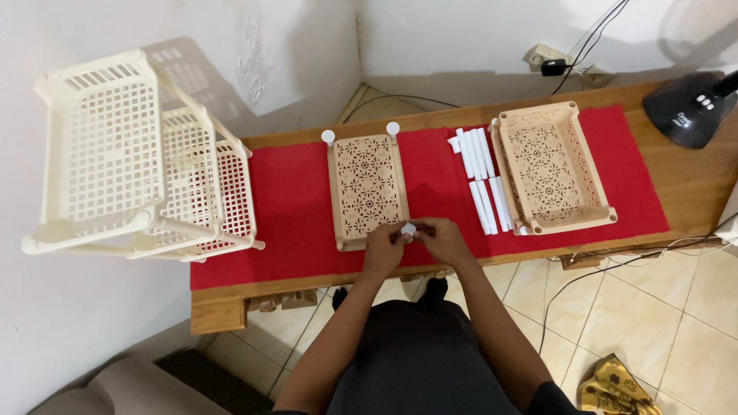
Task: The person assembles a beige plastic basket by inserting white plastic feet and legs into the basket's corner holes. They handle the basket and components by hand, attaching each piece sequentially on a red mat.
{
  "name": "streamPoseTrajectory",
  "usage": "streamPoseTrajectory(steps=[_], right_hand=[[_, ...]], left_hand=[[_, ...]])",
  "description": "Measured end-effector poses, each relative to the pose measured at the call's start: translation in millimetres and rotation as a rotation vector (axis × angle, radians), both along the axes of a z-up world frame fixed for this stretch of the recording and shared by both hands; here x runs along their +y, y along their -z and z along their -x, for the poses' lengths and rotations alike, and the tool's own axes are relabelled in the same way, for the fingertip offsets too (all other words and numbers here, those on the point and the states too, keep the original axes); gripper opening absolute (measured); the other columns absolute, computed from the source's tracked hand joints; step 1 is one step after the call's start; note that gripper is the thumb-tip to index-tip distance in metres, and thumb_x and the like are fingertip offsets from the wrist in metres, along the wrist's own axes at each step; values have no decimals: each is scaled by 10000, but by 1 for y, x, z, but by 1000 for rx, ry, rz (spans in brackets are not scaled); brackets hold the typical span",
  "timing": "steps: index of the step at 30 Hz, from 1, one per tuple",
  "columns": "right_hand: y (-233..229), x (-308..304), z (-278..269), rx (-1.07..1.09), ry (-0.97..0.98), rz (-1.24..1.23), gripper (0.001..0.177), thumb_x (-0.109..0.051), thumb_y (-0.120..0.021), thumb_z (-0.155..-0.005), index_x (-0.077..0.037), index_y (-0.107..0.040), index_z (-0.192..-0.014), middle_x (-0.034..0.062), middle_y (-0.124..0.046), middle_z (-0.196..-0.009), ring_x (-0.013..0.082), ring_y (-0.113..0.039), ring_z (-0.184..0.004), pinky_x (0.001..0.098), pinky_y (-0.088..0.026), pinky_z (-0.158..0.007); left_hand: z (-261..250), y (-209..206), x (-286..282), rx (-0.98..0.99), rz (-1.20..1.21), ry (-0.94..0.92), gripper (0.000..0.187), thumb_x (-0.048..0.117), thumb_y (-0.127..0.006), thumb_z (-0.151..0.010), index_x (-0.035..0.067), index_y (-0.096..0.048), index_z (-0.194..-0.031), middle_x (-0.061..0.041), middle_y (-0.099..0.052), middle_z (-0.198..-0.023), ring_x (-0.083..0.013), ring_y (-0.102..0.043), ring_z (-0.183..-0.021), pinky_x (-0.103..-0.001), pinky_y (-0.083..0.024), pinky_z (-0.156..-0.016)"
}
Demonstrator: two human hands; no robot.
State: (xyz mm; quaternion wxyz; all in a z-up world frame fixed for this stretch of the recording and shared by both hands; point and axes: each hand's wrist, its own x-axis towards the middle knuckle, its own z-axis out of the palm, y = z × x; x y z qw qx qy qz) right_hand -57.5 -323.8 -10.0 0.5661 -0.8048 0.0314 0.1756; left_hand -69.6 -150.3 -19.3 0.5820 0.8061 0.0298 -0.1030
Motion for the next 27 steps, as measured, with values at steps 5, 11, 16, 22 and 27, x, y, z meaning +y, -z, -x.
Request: streamPoseTrajectory(steps=[5,11,16,22,27], right_hand=[[-3,-1,1,-12,-5,31,322,-17,-700,-897,-43,-735,-1216,119,-801,-1078,187,-768,-965,328,-612,-857],[-7,0,4,-4,5,73,323,2,-710,-881,-39,-738,-1200,128,-792,-1085,204,-770,-997,327,-605,-879],[-8,-2,4,28,-5,94,343,26,-705,-865,-51,-749,-1196,135,-788,-1089,213,-765,-1012,325,-608,-896],[-5,-1,4,39,-11,113,345,11,-722,-859,-59,-749,-1196,145,-793,-1083,207,-768,-995,326,-608,-881],[1,-5,5,2,-35,134,337,-11,-723,-871,-65,-752,-1202,154,-797,-1051,203,-776,-964,319,-606,-859]], left_hand=[[1,-2,1,-63,-104,45,335,110,-788,-880,41,-745,-1206,-180,-713,-957,-288,-694,-855,-386,-535,-792],[3,-5,-1,-15,-120,43,322,103,-767,-885,52,-749,-1202,-174,-692,-967,-290,-680,-871,-391,-535,-811],[3,-8,0,-16,-175,80,330,99,-771,-882,52,-747,-1208,-174,-681,-946,-296,-670,-850,-399,-531,-798],[7,-17,1,17,-142,73,352,91,-757,-874,61,-735,-1224,-173,-715,-942,-287,-701,-823,-381,-554,-786],[9,-20,1,31,-152,81,347,121,-739,-919,56,-717,-1259,-231,-741,-1047,-304,-737,-896,-376,-555,-841]])
